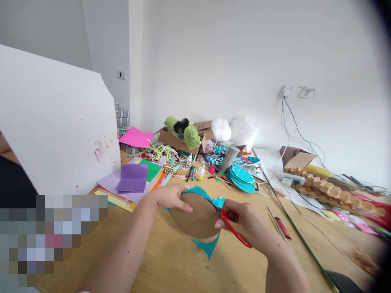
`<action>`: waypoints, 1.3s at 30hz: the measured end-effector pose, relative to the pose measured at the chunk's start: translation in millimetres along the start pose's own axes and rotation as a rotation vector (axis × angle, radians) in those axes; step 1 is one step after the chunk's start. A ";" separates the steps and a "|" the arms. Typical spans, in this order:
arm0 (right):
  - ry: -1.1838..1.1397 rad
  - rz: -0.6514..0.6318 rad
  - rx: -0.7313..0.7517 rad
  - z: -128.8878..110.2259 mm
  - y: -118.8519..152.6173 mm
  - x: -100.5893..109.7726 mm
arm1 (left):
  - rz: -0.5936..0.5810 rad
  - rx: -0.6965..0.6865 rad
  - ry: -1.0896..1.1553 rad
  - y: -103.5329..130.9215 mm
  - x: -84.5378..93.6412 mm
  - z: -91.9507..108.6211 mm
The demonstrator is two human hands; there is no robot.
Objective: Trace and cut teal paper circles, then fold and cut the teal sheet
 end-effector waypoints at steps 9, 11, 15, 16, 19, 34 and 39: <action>0.010 0.002 -0.002 0.4 -0.7 -0.6 | 0.032 0.031 -0.025 1.4 -0.4 0.2; 0.008 0.001 0.024 -1.2 -0.7 -1.3 | 0.007 0.017 -0.046 0.1 -1.4 0.2; 0.007 -0.012 0.051 -2.5 -1.0 -3.7 | -0.034 0.002 -0.086 -2.4 -3.3 -0.2; 0.014 -0.010 0.051 -2.4 -1.1 -4.0 | -0.032 0.002 -0.090 -2.5 -3.4 0.0; 0.034 0.001 0.056 -1.6 -1.7 -4.4 | -0.017 0.028 -0.076 -1.4 -3.5 0.7; 0.057 -0.052 -0.013 -5.2 -2.5 -8.2 | -0.044 -0.082 -0.237 -5.1 -5.2 3.5; 0.026 -0.010 0.007 2.0 -2.5 -10.6 | -0.017 -0.108 -0.233 -4.7 -3.0 5.1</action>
Point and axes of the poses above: each hand's wrist, its own y-axis away from the middle knuckle, its own x-axis out of the back of the hand, z = x × y, the point moved 3 cm from there along -y, towards the middle knuckle, and after that the axes turned 15 degrees about x, right-handed, at the moved point
